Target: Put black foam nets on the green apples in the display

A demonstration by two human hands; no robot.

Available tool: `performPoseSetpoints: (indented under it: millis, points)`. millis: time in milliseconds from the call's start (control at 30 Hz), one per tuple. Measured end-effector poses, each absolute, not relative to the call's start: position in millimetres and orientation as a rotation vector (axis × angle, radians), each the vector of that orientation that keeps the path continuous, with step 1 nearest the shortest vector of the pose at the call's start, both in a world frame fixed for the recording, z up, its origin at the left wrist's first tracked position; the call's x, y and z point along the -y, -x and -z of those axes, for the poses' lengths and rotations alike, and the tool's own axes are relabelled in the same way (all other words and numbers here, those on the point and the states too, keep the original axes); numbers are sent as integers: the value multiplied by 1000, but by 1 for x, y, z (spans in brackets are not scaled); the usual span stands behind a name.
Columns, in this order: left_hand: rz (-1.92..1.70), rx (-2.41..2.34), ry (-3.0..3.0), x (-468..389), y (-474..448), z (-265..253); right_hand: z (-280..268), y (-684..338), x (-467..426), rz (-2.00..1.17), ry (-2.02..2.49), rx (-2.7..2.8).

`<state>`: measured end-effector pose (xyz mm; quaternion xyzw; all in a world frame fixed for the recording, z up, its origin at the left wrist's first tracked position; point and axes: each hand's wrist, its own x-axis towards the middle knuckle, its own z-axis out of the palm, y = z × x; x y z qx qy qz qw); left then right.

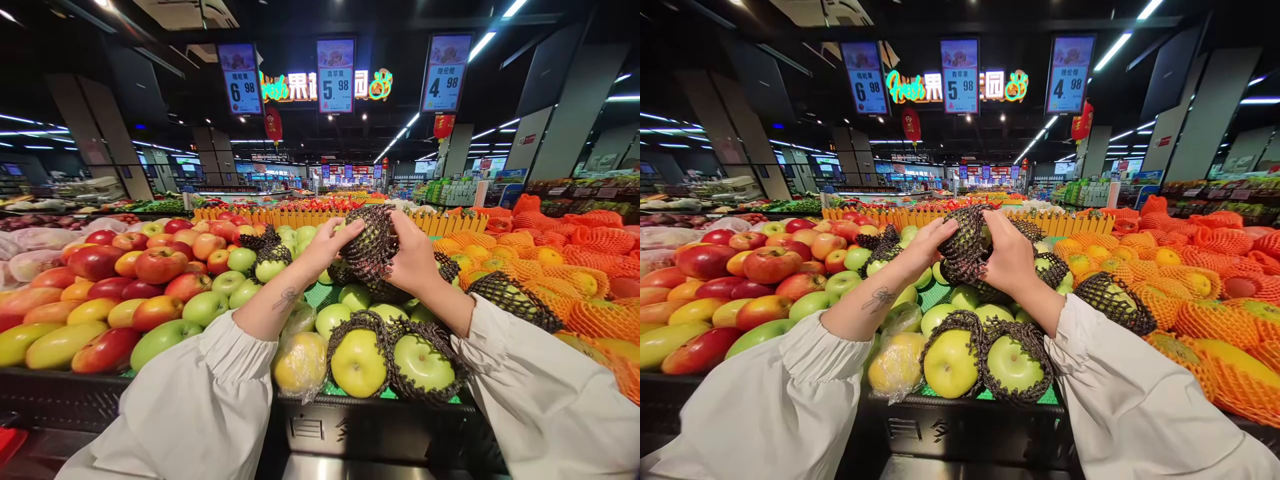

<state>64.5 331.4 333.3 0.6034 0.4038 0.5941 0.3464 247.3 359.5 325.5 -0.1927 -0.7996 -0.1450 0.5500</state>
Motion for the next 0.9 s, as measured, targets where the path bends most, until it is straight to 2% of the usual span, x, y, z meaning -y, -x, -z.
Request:
performPoseSetpoints:
  millis: [200,333,600,900]
  points:
    - [-1891,-1023,-2140,-323,-60,-340,-327,-248,-357,408,470,1778]
    - [-1948,-978,-2340,-319,-58,-344,-328,-249,-357,394,494,1780]
    - [-2102,-953,-1956,-328,-59,-339,-326,-249,-360,325,532,1784]
    - [-1978,-914,-1707,-329,-58,-343,-325,-249,-357,297,459,1766]
